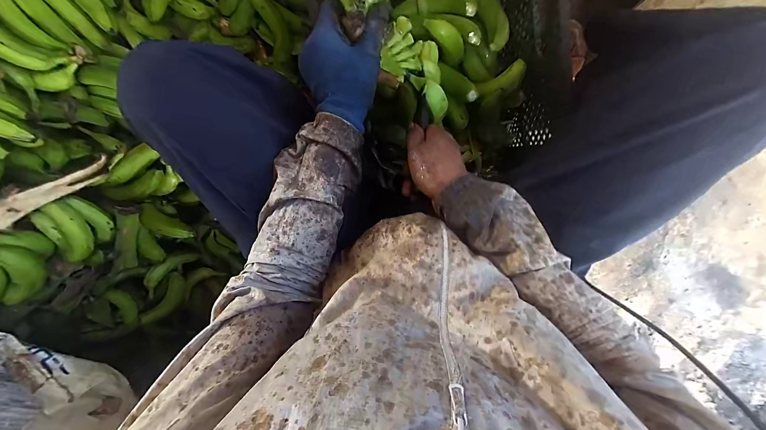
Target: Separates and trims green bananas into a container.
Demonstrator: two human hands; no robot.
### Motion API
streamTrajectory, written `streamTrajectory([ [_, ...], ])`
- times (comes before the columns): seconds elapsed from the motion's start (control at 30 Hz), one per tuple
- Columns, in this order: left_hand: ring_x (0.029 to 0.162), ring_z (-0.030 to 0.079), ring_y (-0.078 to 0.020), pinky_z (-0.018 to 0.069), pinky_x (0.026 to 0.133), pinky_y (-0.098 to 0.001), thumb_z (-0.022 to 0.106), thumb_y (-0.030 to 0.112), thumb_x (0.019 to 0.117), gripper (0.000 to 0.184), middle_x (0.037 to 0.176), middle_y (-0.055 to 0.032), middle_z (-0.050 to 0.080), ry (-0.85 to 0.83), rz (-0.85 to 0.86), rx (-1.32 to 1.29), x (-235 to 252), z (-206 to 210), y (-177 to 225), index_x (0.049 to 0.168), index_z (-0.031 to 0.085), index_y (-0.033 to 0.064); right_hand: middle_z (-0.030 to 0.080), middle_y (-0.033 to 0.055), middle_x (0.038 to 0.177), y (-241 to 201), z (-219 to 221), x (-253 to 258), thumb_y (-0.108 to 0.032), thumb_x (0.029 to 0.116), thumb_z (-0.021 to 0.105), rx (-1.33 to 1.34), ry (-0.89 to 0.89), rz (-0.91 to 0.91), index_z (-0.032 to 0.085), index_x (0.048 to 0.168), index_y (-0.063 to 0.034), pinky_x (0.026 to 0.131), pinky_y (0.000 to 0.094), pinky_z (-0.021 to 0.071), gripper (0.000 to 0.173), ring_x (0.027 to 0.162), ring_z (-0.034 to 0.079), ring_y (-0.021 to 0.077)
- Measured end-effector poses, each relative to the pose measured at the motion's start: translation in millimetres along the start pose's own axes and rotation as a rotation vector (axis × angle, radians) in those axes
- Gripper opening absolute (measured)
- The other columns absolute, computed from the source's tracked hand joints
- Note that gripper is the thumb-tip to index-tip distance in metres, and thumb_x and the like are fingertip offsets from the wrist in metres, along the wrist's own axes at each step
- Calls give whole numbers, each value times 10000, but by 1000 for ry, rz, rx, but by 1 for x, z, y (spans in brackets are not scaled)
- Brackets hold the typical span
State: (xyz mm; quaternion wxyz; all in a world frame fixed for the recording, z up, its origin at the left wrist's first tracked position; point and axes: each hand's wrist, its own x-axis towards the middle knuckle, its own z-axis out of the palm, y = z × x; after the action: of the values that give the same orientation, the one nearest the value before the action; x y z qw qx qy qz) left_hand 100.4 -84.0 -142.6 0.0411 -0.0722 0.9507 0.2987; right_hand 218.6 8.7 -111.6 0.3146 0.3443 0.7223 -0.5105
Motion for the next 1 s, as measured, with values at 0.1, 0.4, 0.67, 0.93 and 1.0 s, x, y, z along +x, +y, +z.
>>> streamTrajectory([
  [0.1, 1076, 693, -167, 519, 989, -402, 652, 597, 898, 649, 1120, -53, 736, -6, 100, 19, -7, -1, 8, 1311, 638, 95, 660, 215, 1071, -12, -11, 27, -395, 1142, 264, -42, 21, -6, 591, 1224, 30, 764, 470, 592, 542, 847, 709, 281],
  [0.4, 978, 696, -186, 588, 898, -406, 721, 458, 934, 528, 1075, -118, 700, 102, -291, -634, 10, -9, -7, 1234, 636, 31, 633, 110, 797, 33, -26, 13, -395, 1118, 405, 93, 218, -328, 570, 1163, -15, 689, 459, 592, 417, 683, 670, 244],
  [0.67, 1174, 611, -138, 526, 994, -322, 496, 299, 1078, 387, 1312, -81, 614, -95, -462, -1262, -1, 14, -17, 1407, 520, 95, 600, 93, 790, 24, -28, 27, -345, 1136, 321, 20, 293, -562, 612, 1188, -3, 708, 417, 539, 452, 691, 614, 212],
  [0.93, 1078, 660, -194, 571, 922, -381, 538, 243, 1055, 336, 1195, -129, 657, -75, -460, -1376, -4, 19, -19, 1321, 565, 39, 646, 184, 907, -12, -42, 30, -394, 1142, 285, -218, 241, -443, 624, 1090, 31, 842, 495, 519, 546, 883, 668, 310],
  [1.0, 1080, 662, -201, 576, 920, -394, 559, 245, 1046, 357, 1204, -131, 654, -72, -462, -1396, -3, 20, -21, 1342, 551, 45, 617, 144, 852, -20, -49, 21, -384, 1139, 313, -163, 283, -515, 634, 1056, 19, 793, 451, 521, 522, 799, 636, 261],
])
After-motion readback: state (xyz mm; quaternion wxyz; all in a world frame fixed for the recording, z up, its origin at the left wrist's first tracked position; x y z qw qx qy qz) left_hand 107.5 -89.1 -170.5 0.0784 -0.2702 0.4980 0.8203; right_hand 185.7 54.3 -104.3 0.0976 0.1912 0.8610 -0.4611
